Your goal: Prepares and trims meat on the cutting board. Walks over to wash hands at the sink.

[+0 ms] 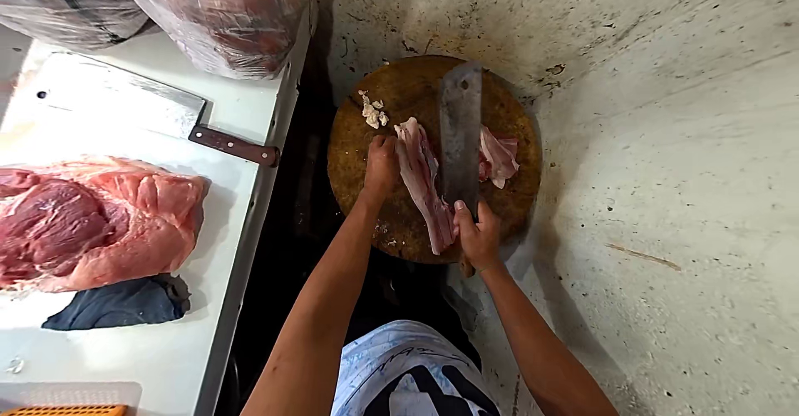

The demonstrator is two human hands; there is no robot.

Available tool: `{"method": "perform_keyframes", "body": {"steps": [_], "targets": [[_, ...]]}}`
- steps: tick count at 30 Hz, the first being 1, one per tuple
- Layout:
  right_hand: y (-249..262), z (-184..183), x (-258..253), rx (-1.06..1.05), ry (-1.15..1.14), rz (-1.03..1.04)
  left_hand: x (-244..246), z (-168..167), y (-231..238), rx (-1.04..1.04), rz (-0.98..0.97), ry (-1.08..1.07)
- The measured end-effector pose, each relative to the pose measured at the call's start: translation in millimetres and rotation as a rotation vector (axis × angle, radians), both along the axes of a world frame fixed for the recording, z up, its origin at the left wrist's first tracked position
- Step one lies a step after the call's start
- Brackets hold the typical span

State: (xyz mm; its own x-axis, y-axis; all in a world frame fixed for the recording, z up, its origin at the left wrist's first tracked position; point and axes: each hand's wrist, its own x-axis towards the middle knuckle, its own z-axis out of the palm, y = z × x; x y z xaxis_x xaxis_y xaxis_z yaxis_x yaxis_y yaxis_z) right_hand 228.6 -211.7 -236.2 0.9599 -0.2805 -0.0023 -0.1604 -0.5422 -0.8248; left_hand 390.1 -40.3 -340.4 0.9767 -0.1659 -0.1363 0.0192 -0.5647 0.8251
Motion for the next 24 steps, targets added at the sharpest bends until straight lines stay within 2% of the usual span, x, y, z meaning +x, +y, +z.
{"method": "perform_keyframes", "body": {"steps": [7,9,10,12,13,14,15,16,19,24], "targets": [[20,113,-35,0.150,-0.471,0.015,-26,21,31,0.039,0.163,0.017],[28,119,-48,0.193,-0.541,0.020,-38,22,38,0.055,0.216,0.029],[29,105,-58,0.193,-0.529,0.015,-44,21,40,0.058,0.238,0.022],[21,49,-88,0.014,-0.284,-0.017,-57,15,42,0.065,0.262,0.021],[15,22,-101,-0.158,0.005,-0.003,-62,12,41,0.071,0.267,0.016],[11,6,-106,-0.279,0.392,0.042,-68,10,37,0.077,0.262,0.011],[7,-6,-102,-0.323,0.737,0.085,-74,9,32,0.084,0.249,0.010],[6,-14,-97,-0.343,0.918,0.108,-79,9,26,0.094,0.223,0.009],[6,-16,-95,-0.366,1.000,0.119,-87,9,8,0.080,0.115,-0.017],[-11,-27,-105,-0.307,0.816,0.105,-70,-6,-17,0.136,-0.013,-0.029]]}}
